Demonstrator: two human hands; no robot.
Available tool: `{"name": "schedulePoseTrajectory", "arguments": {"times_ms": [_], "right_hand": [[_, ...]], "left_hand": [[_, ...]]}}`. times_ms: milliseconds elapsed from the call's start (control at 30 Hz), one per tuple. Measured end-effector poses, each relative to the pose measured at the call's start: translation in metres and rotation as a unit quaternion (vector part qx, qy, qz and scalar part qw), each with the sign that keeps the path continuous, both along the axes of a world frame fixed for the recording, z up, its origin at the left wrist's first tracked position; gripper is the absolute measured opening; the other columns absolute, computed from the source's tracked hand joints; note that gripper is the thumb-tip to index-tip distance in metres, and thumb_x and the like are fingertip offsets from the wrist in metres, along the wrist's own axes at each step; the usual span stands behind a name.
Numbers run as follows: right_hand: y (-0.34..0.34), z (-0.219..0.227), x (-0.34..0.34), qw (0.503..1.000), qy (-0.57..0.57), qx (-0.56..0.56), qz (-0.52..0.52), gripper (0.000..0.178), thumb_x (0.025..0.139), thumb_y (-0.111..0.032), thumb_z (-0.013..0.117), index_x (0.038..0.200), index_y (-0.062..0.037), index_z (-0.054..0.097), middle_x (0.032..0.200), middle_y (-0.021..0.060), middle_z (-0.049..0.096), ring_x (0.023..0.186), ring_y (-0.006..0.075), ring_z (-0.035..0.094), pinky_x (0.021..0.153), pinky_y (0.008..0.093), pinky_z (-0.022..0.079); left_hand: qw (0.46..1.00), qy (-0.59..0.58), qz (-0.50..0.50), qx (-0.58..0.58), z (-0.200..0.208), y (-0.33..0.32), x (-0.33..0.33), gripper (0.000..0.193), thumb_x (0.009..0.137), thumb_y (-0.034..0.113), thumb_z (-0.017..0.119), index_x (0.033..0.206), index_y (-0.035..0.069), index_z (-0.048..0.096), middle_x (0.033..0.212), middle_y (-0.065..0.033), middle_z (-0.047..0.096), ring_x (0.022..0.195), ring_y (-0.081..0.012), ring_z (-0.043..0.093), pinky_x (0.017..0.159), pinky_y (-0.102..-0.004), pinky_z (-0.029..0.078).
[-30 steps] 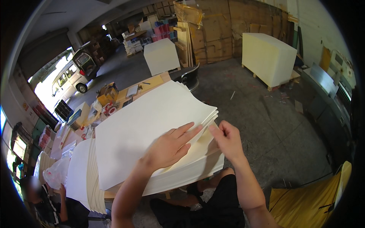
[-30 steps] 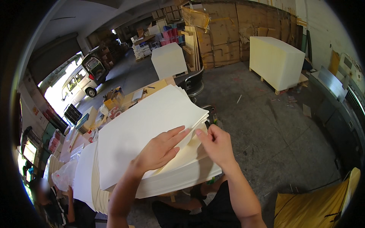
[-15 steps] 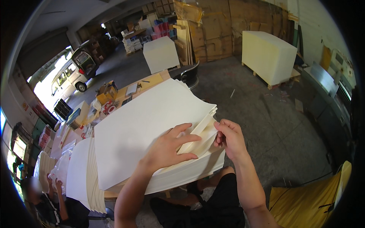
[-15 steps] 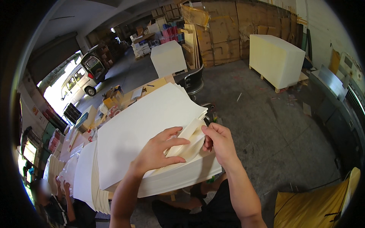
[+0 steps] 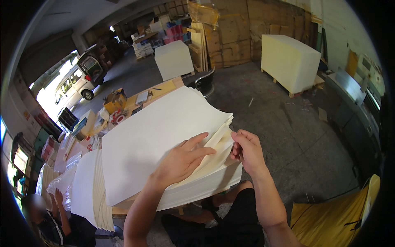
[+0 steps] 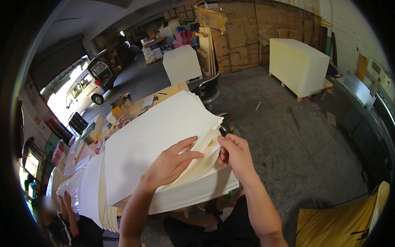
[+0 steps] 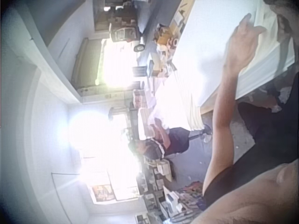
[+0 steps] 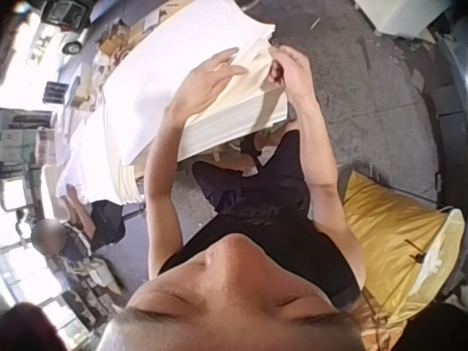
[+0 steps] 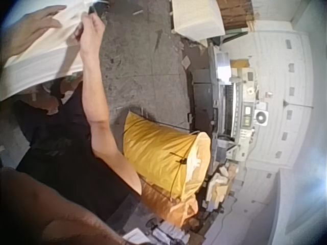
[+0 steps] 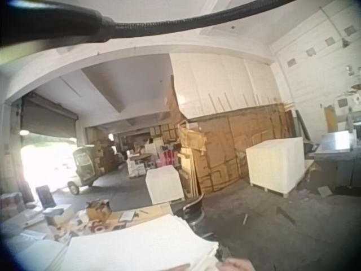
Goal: The person sorts through a stack of large white paper sheets by fanning the edges with their fingers to count or separate them, then picks up the stack and moves it to another location on the table.
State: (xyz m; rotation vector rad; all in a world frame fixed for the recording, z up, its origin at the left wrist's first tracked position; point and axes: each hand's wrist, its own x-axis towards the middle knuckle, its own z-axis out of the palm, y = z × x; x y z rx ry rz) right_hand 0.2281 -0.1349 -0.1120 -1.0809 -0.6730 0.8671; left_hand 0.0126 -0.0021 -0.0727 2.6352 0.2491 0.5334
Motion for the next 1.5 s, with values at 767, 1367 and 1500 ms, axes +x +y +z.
{"name": "schedulePoseTrajectory", "arguments": {"times_ms": [767, 1367, 1500], "right_hand": [[0.0, -0.002, 0.002, 0.993, 0.116, 0.03, 0.023, 0.038, 0.106, -0.024, 0.069, 0.073, -0.013, 0.054, 0.063, 0.0002, 0.06, 0.052, 0.0107, 0.057, 0.046, 0.026, 0.037], [-0.032, -0.028, -0.025, 0.796, -0.598, 0.085, -0.032, 0.035, 0.078, -0.02, 0.077, 0.11, -0.0072, 0.078, 0.12, 0.0126, 0.072, 0.12, 0.0405, 0.064, 0.113, 0.0504, 0.045], [-0.034, -0.028, -0.021, 0.82, -0.57, 0.052, 0.0, 0.036, 0.082, -0.021, 0.075, 0.115, -0.0067, 0.077, 0.12, 0.0156, 0.073, 0.125, 0.0397, 0.063, 0.116, 0.0503, 0.044]], "left_hand": [[0.998, -0.013, 0.015, 0.058, 0.005, -0.011, 0.003, 0.032, 0.095, 0.034, 0.078, 0.126, 0.026, 0.075, 0.158, -0.0137, 0.054, 0.122, -0.0344, 0.069, 0.102, -0.0443, 0.057], [0.988, 0.017, -0.026, 0.15, 0.003, -0.021, 0.01, 0.062, 0.088, 0.031, 0.085, 0.146, 0.023, 0.066, 0.166, -0.0192, 0.044, 0.147, -0.0399, 0.051, 0.115, -0.0445, 0.051], [0.976, 0.02, -0.001, 0.219, -0.007, -0.025, 0.012, 0.075, 0.093, 0.03, 0.078, 0.161, 0.019, 0.049, 0.169, -0.019, 0.038, 0.15, -0.041, 0.046, 0.117, -0.0465, 0.049]]}}
